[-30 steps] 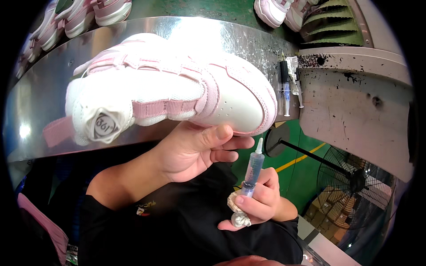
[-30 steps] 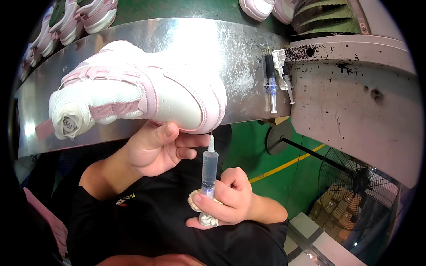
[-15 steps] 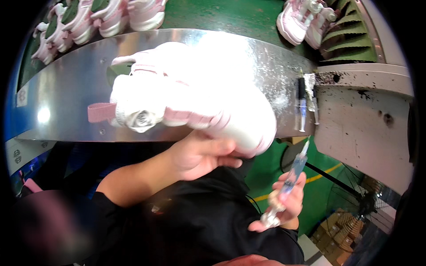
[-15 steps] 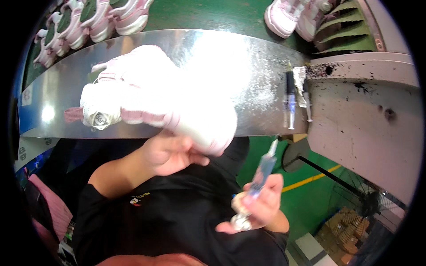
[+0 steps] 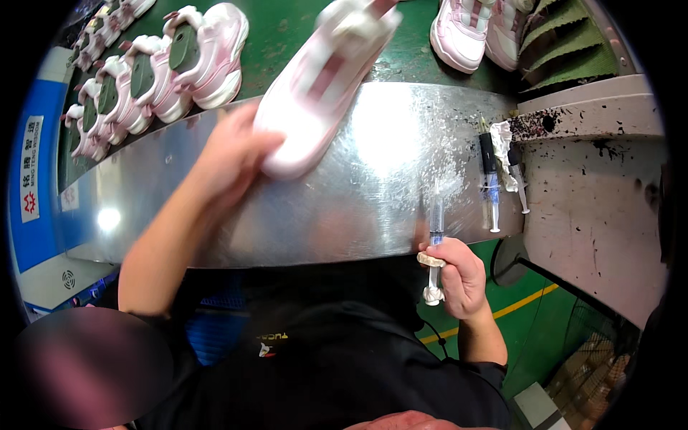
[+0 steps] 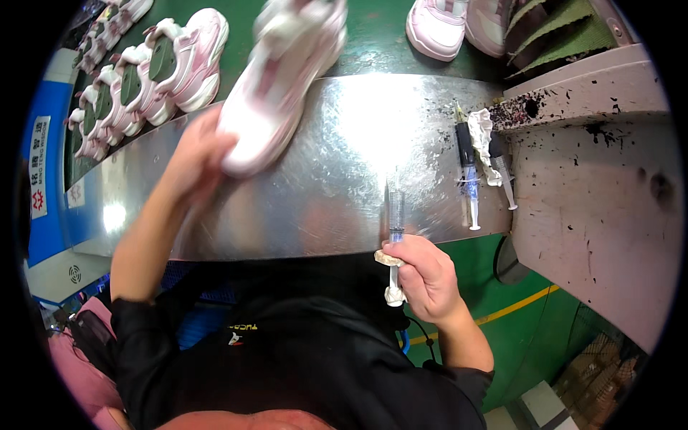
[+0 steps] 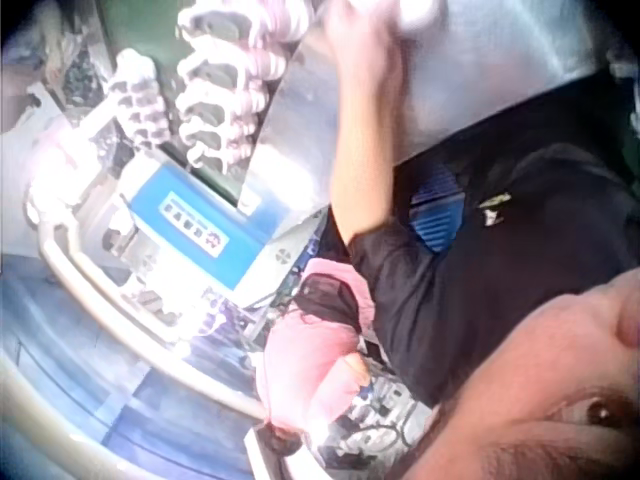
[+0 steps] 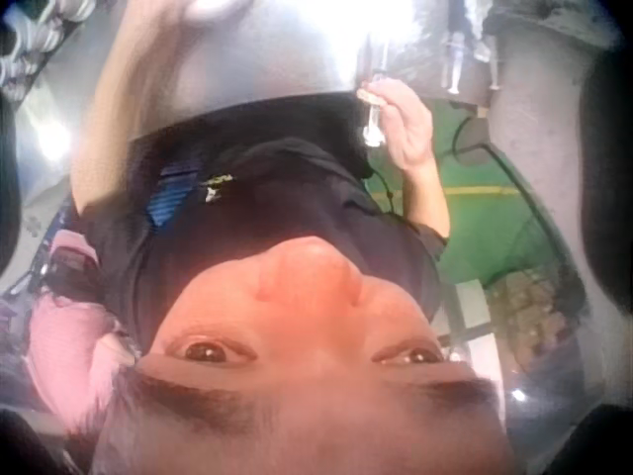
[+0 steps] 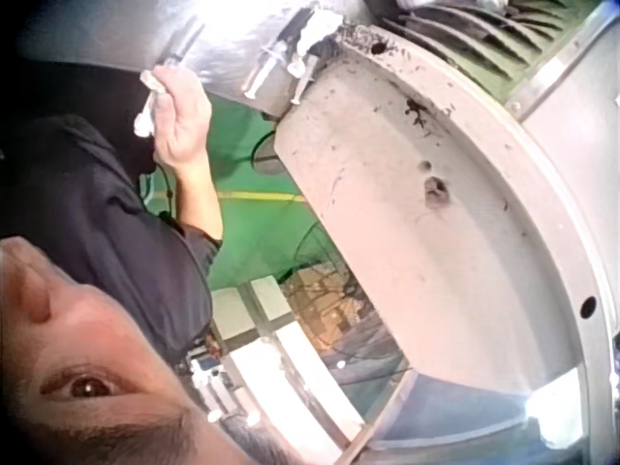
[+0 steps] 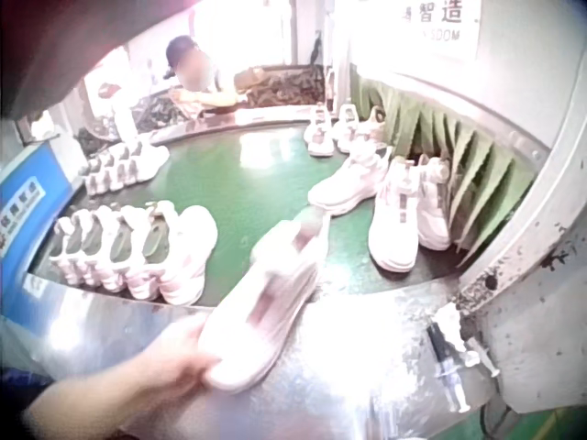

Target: The person repeatedly picks up pink and white children's sneakers from a metal workbench. Using a syringe, they inject a clear liquid into the side seams of each shoe. After each injection, the shoe is placed back on the workbench. The process is repeated for multiple shoes.

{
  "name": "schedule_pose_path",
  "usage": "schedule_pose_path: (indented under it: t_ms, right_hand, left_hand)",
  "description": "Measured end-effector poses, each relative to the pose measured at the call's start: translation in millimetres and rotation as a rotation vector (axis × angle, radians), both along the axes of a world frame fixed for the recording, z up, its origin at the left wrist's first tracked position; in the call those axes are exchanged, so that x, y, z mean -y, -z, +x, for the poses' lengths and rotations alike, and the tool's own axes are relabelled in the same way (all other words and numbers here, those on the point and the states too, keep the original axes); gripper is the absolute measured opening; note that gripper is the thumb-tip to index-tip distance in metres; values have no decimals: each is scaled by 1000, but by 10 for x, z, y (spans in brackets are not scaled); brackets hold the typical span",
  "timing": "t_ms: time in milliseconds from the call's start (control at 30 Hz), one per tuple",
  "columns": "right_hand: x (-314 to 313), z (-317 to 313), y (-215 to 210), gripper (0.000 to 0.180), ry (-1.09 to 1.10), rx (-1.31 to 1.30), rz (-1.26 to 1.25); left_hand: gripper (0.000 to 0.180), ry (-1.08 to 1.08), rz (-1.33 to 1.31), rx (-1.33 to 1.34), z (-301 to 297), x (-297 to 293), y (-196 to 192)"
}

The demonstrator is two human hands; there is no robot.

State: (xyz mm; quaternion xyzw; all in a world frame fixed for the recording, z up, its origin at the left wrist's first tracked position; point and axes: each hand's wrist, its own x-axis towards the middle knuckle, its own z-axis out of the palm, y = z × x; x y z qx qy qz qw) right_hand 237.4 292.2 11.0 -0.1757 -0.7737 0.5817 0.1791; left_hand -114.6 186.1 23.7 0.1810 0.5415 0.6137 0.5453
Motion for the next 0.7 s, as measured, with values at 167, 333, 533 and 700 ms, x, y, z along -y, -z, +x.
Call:
schedule_pose_path:
  t_ms: [167, 333, 533, 700]
  right_hand:
    - [-157, 0, -244, 20, 89, 208, 407]
    - [-291, -20, -427, 21, 43, 413, 731]
    - [-359, -73, -485, 23, -88, 570, 939]
    - [-338, -23, -627, 14, -194, 658, 939]
  left_hand:
    - [40, 166, 62, -69, 8, -1741, 251]
    - [35, 70, 128, 40, 260, -2265, 523]
    - [35, 149, -115, -627, -140, -1678, 219]
    - [38, -16, 106, -735, -247, -344, 83]
